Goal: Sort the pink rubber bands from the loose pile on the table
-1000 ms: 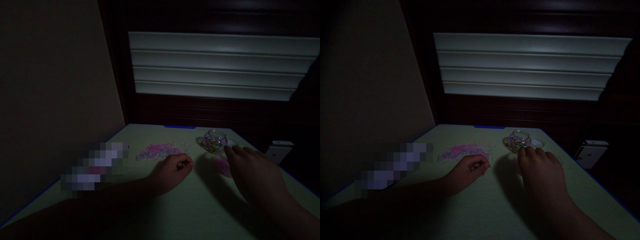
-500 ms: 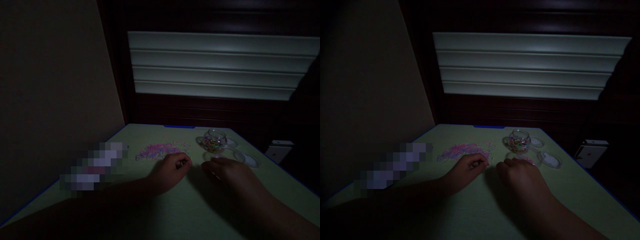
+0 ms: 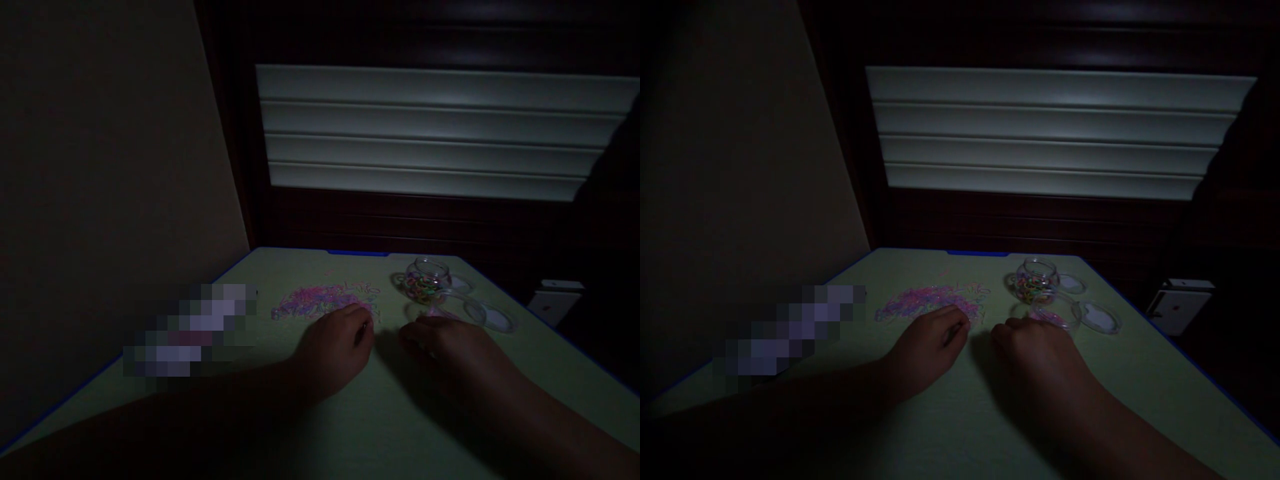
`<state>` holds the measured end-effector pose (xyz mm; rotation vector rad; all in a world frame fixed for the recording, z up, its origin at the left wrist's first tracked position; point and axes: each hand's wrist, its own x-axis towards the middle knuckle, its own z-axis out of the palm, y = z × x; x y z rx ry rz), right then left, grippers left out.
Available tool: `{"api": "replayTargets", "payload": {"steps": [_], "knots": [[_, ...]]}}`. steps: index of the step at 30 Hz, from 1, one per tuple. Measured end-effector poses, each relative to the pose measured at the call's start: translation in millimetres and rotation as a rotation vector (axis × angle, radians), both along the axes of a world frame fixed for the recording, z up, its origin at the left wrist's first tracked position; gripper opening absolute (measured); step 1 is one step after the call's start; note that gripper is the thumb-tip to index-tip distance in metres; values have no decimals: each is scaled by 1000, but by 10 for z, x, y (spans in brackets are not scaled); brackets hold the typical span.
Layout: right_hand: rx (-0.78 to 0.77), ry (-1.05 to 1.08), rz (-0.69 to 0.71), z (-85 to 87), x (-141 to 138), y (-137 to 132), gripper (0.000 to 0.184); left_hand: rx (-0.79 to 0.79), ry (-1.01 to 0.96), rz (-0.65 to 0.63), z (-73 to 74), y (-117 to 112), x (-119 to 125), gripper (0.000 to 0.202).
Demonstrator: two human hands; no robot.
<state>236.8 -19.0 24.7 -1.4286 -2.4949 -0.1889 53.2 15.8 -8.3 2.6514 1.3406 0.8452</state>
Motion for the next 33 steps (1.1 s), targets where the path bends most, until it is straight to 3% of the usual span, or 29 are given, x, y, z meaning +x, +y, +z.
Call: {"api": "replayTargets", "payload": {"steps": [9, 16, 33], "knots": [[-17, 21, -1, 0, -10, 6, 18, 136, 270, 68, 25, -96, 30, 12], [-28, 20, 2, 29, -27, -9, 17, 101, 307, 139, -12, -87, 25, 15], [-16, 29, 7, 29, -32, -36, 17, 102, 314, 109, 1, -59, 7, 12]]}}
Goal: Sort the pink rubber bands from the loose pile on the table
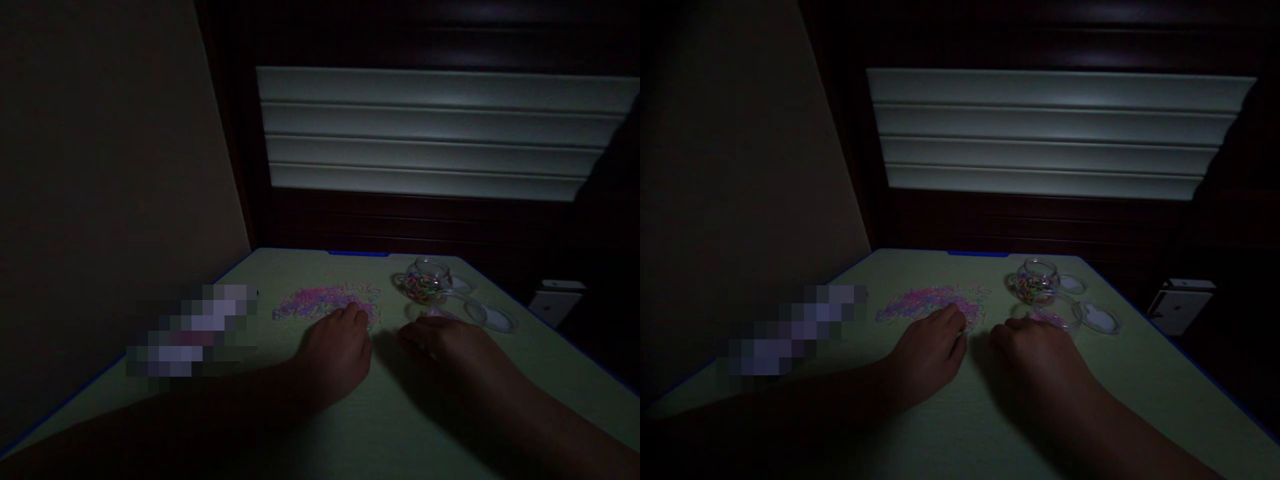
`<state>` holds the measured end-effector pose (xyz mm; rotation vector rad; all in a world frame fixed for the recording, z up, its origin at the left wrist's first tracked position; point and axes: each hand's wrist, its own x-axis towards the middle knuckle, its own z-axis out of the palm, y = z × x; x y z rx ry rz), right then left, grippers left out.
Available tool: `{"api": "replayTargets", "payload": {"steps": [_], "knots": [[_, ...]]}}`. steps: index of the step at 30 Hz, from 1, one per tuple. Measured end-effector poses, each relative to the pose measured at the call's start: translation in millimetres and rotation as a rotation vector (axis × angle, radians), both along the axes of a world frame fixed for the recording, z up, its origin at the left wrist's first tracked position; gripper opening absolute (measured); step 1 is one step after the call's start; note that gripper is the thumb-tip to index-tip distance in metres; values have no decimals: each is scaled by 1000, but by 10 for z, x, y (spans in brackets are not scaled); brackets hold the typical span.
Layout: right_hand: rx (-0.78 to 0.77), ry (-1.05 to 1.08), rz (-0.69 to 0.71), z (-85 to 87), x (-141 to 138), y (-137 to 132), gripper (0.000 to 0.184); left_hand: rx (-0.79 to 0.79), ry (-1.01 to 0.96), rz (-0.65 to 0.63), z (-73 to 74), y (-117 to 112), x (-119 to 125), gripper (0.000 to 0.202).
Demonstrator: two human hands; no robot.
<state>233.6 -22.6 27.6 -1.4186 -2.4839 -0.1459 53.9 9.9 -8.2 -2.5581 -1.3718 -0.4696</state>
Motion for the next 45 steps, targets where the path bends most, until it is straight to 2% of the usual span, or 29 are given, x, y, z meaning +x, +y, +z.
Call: {"api": "replayTargets", "payload": {"steps": [15, 34, 45], "knots": [[-35, 2, -4, 25, -10, -1, 18, -17, 30, -40, -18, 18, -24, 16], [-6, 8, 1, 20, -5, 2, 18, -56, 21, -76, 9, 10, -21, 13], [-25, 12, -25, 32, -10, -11, 19, -83, -8, -175, 63, -14, -16, 14]]}}
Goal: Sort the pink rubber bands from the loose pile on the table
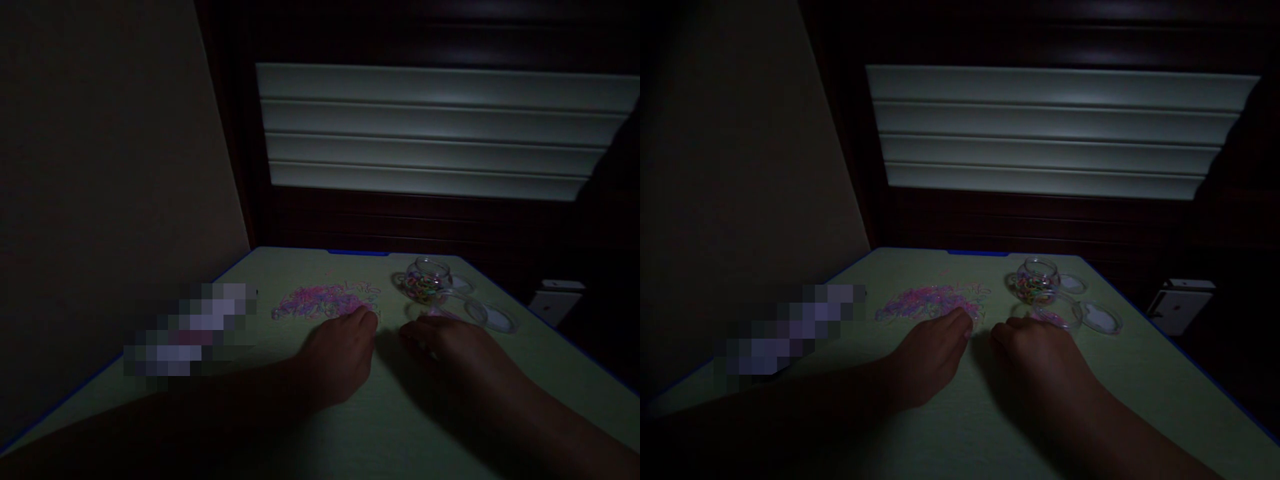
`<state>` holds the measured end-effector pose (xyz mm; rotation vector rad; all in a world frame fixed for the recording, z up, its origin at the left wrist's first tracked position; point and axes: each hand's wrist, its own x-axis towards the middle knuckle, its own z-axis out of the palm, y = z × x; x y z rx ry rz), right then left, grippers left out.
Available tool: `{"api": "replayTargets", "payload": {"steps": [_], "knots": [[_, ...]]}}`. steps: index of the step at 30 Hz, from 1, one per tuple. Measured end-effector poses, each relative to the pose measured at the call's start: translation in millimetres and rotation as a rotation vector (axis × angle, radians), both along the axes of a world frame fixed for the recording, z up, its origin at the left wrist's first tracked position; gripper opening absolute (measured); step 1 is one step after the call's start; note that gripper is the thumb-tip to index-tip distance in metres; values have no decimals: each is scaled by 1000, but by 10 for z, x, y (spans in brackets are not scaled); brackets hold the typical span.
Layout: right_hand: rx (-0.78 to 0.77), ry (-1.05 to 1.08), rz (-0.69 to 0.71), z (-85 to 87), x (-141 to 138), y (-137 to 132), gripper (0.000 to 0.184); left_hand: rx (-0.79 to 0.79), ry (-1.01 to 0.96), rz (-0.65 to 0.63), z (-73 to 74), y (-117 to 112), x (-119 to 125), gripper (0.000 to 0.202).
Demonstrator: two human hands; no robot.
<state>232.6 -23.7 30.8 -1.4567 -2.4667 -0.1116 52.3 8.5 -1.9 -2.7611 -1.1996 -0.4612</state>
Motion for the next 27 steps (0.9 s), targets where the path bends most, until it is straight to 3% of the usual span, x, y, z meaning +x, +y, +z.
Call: {"api": "replayTargets", "payload": {"steps": [9, 17, 23, 27], "knots": [[60, 82, -10, -21, 23, 31, 24, -46, -66, -13, 32, -35, 25, 19], [-10, 255, 69, -54, 27, 20, 35, -49, -115, -78, 48, -48, 21, 18], [-25, 314, 92, -39, 17, 44, 19, -45, -131, -82, 49, -47, 21, 19], [-27, 317, 87, -28, 22, 50, 18, -45, -136, -94, 52, -46, 17, 19]]}}
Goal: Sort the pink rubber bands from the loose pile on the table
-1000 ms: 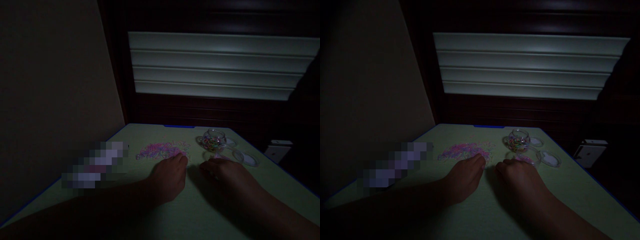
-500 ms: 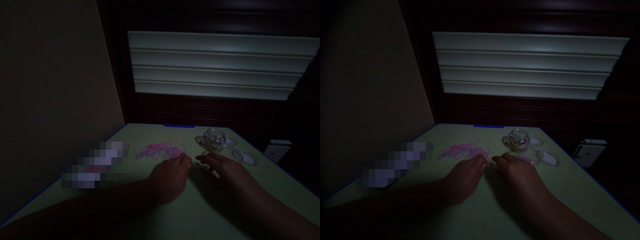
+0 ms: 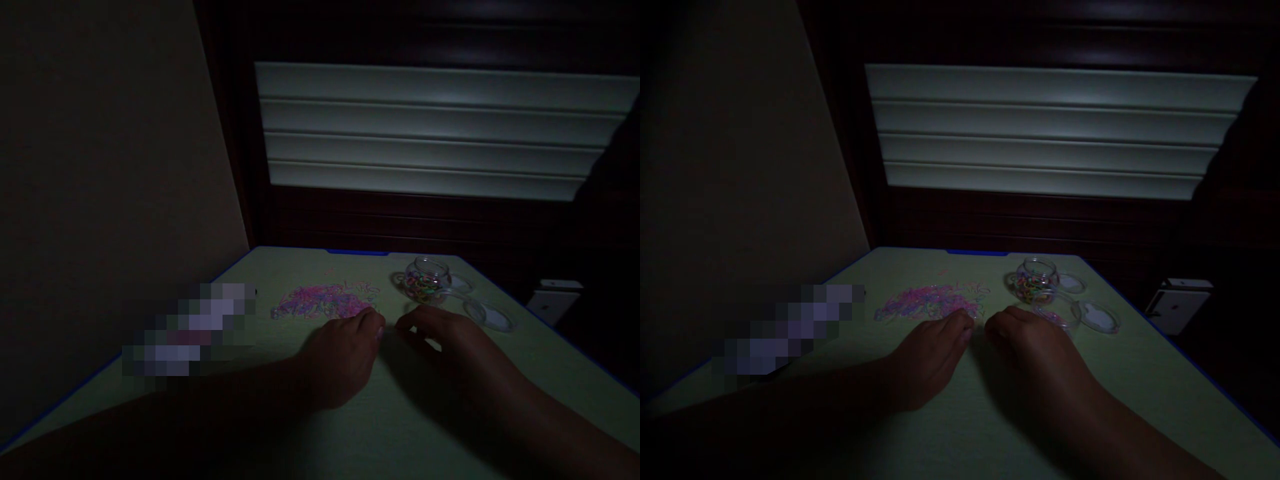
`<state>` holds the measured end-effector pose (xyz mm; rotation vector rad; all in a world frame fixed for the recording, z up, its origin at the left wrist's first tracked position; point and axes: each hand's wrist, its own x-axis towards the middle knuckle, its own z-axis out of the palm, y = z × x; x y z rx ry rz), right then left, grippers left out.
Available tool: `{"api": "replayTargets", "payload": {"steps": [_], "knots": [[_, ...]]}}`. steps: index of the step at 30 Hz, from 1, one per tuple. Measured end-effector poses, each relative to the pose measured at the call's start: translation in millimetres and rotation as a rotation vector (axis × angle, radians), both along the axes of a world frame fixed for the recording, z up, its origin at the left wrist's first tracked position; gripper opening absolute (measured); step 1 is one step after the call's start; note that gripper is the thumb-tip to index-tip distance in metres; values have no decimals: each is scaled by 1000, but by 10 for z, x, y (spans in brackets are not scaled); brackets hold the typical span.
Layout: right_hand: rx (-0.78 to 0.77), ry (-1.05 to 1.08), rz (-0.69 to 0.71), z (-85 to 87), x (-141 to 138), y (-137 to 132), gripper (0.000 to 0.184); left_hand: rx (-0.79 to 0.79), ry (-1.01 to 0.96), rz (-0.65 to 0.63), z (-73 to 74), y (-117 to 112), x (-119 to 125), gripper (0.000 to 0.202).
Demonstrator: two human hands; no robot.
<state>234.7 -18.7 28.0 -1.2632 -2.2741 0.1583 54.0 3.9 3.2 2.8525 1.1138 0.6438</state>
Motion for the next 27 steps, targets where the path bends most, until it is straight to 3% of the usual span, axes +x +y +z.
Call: {"api": "replayTargets", "payload": {"steps": [15, 27], "knots": [[10, -31, -47, -39, 10, 20, 19, 4, -55, 18, -4, -35, 11, 26], [-39, 24, -45, -7, 4, 7, 15, 24, 25, 27, -24, 22, 10, 17]]}}
